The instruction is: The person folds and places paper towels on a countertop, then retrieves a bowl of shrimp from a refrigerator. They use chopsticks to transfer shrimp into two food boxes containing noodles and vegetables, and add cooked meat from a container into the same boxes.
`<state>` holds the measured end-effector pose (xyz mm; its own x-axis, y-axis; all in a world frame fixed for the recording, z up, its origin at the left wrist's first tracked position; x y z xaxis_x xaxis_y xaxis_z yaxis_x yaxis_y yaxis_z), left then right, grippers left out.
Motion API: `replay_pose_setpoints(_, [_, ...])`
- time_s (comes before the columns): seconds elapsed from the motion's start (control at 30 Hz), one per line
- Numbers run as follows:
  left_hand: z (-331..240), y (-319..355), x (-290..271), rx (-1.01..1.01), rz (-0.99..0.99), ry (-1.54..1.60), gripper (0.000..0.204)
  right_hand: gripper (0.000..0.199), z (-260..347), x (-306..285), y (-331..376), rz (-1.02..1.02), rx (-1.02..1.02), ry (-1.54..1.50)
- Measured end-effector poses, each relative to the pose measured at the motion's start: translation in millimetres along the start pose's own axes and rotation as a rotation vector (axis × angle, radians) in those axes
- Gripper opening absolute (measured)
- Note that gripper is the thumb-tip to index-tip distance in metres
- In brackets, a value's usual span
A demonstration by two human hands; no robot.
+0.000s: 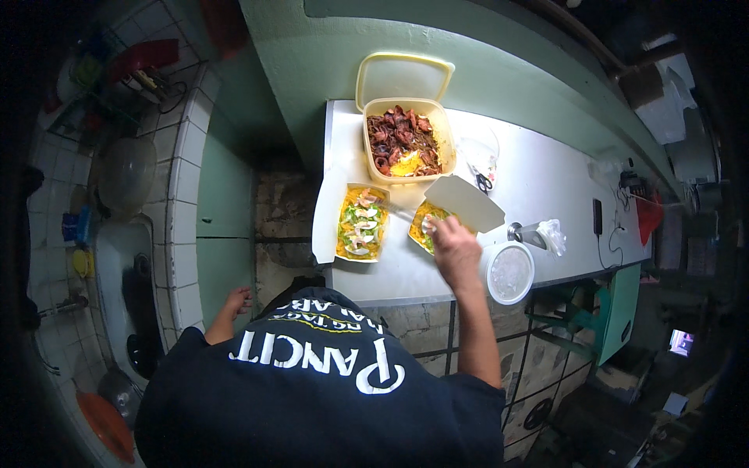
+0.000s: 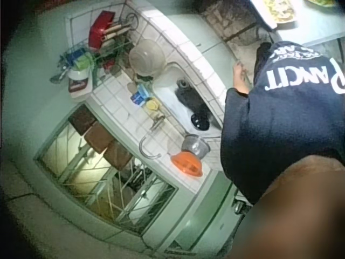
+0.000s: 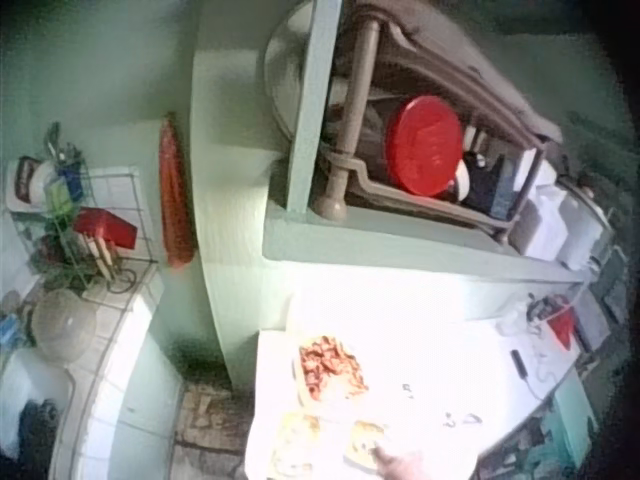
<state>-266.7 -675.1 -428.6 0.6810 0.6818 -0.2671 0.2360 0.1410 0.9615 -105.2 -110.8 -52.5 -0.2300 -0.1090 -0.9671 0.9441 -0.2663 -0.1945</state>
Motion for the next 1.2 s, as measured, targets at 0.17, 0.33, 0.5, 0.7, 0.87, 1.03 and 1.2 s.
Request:
replay_pose_setpoints(0.17, [-6,6,3,0.035,0.013,-0.034,0.042,0.018,33,40,27,-0.044,-0.146,0.069])
replay_pose_setpoints(0.33, [-15,12,5,0.060,-0.011,-0.047,0.041,0.019,29,50,30,-0.012,-0.114,0.053])
replay_pose_setpoints(0.5, [-3,13,8,0.055,0.022,-0.002,0.041,0.016,0,26,24,-0.028,0.045,-0.066])
replay_pose_setpoints(0.7, [12,-3,2,-0.017,0.019,-0.011,0.041,0.019,-90,-22,-60,0.006,0.220,0.223])
replay_pose_setpoints(0.87, [-1,1,0,-0.007,0.025,0.000,0.043,0.020,-98,54,-132,0.493,0.168,0.350])
replay_pose_setpoints(1.03, [1,-5,-4,0.000,0.043,0.070,0.043,0.021,-107,58,-153,0.495,0.266,0.287])
replay_pose_setpoints(1.2, [10,-6,-8,-0.038,0.041,0.064,0.043,0.023,-118,27,-149,0.347,0.228,0.300])
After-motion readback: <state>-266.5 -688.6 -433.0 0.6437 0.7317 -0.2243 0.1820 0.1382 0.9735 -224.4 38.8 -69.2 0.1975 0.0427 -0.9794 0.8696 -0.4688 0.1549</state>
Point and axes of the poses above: each hand's wrist, its own y-axis away from the middle knuckle, its own x-axis out of the palm, z = x × y, the point moved 8 cm from there along -y, towards the middle knuckle, and after that the axes turned 12 degrees about -x, right-handed, at the moved point
